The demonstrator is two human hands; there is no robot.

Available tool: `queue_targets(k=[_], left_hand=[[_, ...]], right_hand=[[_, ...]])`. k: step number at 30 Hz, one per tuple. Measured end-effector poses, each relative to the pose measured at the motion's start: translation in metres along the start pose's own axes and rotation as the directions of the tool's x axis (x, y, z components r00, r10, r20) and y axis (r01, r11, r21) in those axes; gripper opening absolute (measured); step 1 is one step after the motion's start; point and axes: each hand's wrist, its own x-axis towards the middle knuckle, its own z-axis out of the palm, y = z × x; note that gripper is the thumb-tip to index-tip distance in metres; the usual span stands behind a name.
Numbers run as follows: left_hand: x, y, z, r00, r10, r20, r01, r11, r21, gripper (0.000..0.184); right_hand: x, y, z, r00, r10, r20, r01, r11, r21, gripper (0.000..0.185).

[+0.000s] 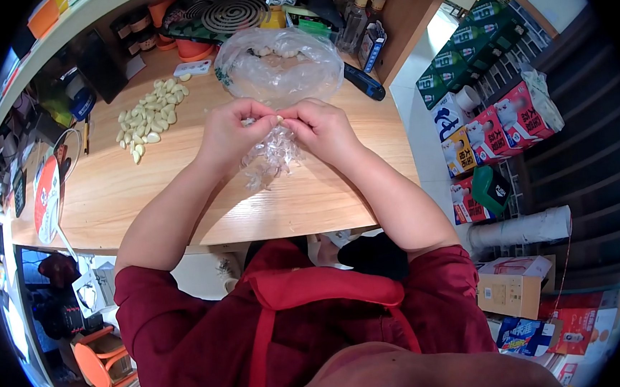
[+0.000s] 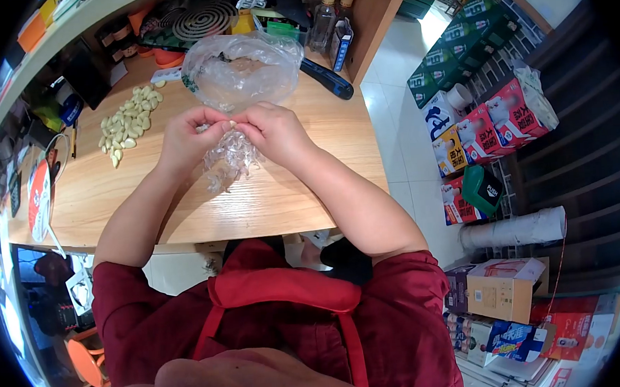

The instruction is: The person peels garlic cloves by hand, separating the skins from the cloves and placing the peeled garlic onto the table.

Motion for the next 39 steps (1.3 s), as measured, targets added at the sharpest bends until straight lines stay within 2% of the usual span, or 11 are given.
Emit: queue_targets(k=[12,20,24,30,33,36,39], left_hand=[[0.000,0.001,0.000,0.998,-0.045,0.046,0.052,0.985,-0.163,0.007],[0.003,-0.007,-0.002,0.997,-0.054,0.058,0.062,0.986,-0.153,0.007],[0.002,-0.001,-0.001,0.993,-0.095,0.073,0.111,0.962,-0.248,0.009],[0.000,-0.001,0.001,1.000,-0.021,0.020,0.024,0.991,-0.129,0.009],[-0.002,0.003,0.001,0.999,0.030,-0.020,-0.028,0.998,0.063,0.009],[0.001,-0.008,0.000,0.984,0.172,-0.036,-0.159,0.958,0.237,0.011],[-0.001,-0.003,0.000,0.977,0.211,-0.026,-0.189,0.920,0.344,0.011]], right_hand=[[-0.001,0.000,0.000,0.999,0.040,0.012,-0.040,0.999,0.030,0.011],[0.000,-0.001,-0.001,0.999,0.014,0.036,-0.014,1.000,0.017,0.011],[0.000,-0.002,-0.001,0.993,0.112,0.034,-0.113,0.993,0.039,0.011],[0.001,-0.009,-0.004,0.986,0.164,0.033,-0.165,0.986,0.033,0.012],[0.001,-0.009,-0.003,0.986,0.163,0.032,-0.164,0.986,0.023,0.012],[-0.001,-0.005,0.000,0.990,0.135,0.027,-0.135,0.991,0.004,0.012],[-0.001,-0.006,0.000,0.993,0.106,0.043,-0.105,0.994,-0.035,0.011]])
